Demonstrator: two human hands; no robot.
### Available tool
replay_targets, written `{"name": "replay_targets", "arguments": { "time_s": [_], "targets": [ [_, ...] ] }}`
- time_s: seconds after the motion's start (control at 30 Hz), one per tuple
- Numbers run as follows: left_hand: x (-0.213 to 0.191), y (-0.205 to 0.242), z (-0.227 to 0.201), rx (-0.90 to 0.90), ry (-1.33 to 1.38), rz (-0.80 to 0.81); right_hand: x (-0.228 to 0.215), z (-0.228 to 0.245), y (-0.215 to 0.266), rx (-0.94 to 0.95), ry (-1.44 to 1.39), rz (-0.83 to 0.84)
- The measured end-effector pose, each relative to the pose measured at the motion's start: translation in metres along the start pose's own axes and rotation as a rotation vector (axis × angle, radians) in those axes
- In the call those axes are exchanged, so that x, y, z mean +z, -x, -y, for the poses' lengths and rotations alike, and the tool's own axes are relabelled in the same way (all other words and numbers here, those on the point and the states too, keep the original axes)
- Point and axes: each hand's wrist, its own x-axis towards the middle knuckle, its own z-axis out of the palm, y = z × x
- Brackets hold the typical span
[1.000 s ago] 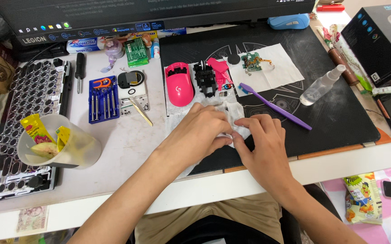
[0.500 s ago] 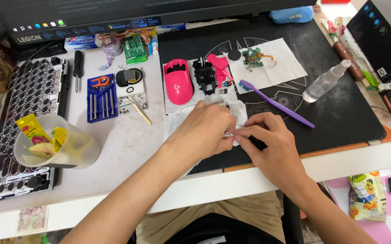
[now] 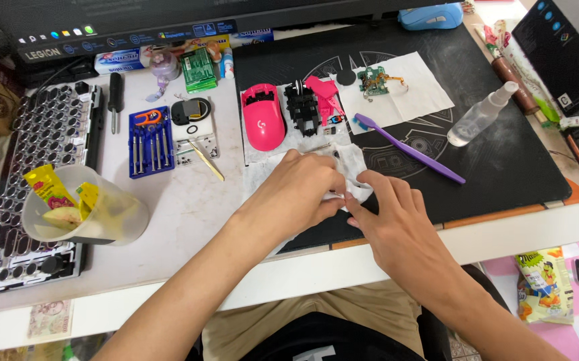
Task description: The person cleans small electronic components from a disassembled pink mouse. They spray a liquid onto a black sensor and a green circuit board, then scrub each with a purple toothbrush and wipe them with a white cloth. The cleaned parts are placed back on the desk mat.
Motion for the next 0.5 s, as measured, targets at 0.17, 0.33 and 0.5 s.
{"name": "replay_targets", "arguments": {
  "time_s": [0.17, 0.33, 0.5],
  "targets": [
    [0.006, 0.005, -0.006, 0.025, -0.073, -0.081, 0.01, -0.012, -0.002, -0.028, -0.032, 0.004],
    [0.004, 0.037, -0.018, 0.036, 0.027, -0.207, -0.004, -0.015, -0.004, -0.029, -0.093, 0.031],
    [-0.01, 0.069, -0.035, -0.035, 0.226, -0.366, -0.022, -0.03, -0.009, 0.005, -0.371, -0.089]
  ]
}}
